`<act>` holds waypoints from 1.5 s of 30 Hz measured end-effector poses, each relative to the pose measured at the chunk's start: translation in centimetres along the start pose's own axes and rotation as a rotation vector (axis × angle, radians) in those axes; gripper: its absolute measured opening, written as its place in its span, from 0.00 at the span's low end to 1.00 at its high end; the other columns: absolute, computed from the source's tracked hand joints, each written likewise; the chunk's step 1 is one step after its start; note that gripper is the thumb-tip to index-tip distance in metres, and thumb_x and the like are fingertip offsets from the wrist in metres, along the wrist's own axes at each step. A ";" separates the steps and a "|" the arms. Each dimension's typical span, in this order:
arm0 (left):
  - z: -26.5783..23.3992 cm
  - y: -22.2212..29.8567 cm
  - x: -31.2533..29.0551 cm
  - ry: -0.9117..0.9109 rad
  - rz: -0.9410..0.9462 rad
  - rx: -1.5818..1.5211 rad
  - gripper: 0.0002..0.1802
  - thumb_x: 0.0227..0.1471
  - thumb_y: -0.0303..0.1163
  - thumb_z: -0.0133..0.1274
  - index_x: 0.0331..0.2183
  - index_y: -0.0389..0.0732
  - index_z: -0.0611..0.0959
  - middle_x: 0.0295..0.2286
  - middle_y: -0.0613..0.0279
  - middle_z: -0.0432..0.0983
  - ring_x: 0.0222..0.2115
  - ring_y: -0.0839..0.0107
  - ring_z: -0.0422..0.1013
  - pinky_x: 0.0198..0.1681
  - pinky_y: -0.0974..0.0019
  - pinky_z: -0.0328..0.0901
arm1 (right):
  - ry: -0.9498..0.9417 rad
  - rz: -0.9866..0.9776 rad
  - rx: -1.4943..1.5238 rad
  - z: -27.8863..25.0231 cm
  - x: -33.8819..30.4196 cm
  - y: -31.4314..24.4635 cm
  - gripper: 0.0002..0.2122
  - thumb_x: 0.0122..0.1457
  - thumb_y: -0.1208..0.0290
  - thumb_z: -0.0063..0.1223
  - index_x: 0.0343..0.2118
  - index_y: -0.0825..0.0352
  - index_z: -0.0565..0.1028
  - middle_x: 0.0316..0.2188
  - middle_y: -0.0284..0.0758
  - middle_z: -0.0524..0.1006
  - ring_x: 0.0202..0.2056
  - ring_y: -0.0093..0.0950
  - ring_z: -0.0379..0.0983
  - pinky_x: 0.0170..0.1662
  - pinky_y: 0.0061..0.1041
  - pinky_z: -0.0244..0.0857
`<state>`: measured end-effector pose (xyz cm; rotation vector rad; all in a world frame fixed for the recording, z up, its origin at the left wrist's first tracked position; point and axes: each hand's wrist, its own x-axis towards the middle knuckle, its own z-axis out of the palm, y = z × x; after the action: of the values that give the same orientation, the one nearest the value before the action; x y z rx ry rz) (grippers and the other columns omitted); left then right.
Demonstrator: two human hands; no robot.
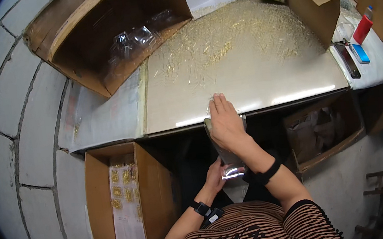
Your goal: Sorting small gold-colored metal components from a work surface into plastic bags and placing them into a paper tray within a box.
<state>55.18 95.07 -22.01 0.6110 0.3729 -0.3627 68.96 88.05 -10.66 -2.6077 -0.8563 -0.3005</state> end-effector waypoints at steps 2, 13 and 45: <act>-1.2 -0.4 0.0 -0.009 -0.016 0.005 0.26 0.63 0.45 0.30 0.51 0.34 0.65 0.41 0.45 0.73 0.38 0.52 0.75 0.39 0.59 0.73 | -0.015 -0.022 0.083 -2.5 -2.1 -0.3 0.20 0.54 0.73 0.48 0.51 0.73 0.66 0.55 0.49 0.63 0.60 0.42 0.54 0.60 0.36 0.51; -1.9 -1.5 0.0 0.116 0.022 0.086 0.27 0.63 0.47 0.31 0.45 0.33 0.71 0.37 0.51 0.76 0.33 0.65 0.76 0.29 0.63 0.74 | -0.049 0.087 0.614 -7.5 -11.2 2.9 0.19 0.46 0.92 0.43 0.41 0.71 0.73 0.42 0.44 0.74 0.44 0.40 0.72 0.46 0.29 0.67; -2.8 -0.7 1.1 0.112 -0.097 0.173 0.18 0.60 0.39 0.37 0.45 0.38 0.73 0.35 0.61 0.76 0.30 0.71 0.76 0.23 0.71 0.72 | -0.128 -0.180 0.075 0.0 4.0 2.0 0.26 0.59 0.61 0.46 0.58 0.68 0.60 0.61 0.48 0.54 0.62 0.43 0.49 0.62 0.37 0.46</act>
<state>55.17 96.02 -24.90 0.7860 0.4828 -0.4577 73.38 88.66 -10.01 -2.5065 -1.1274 -0.1469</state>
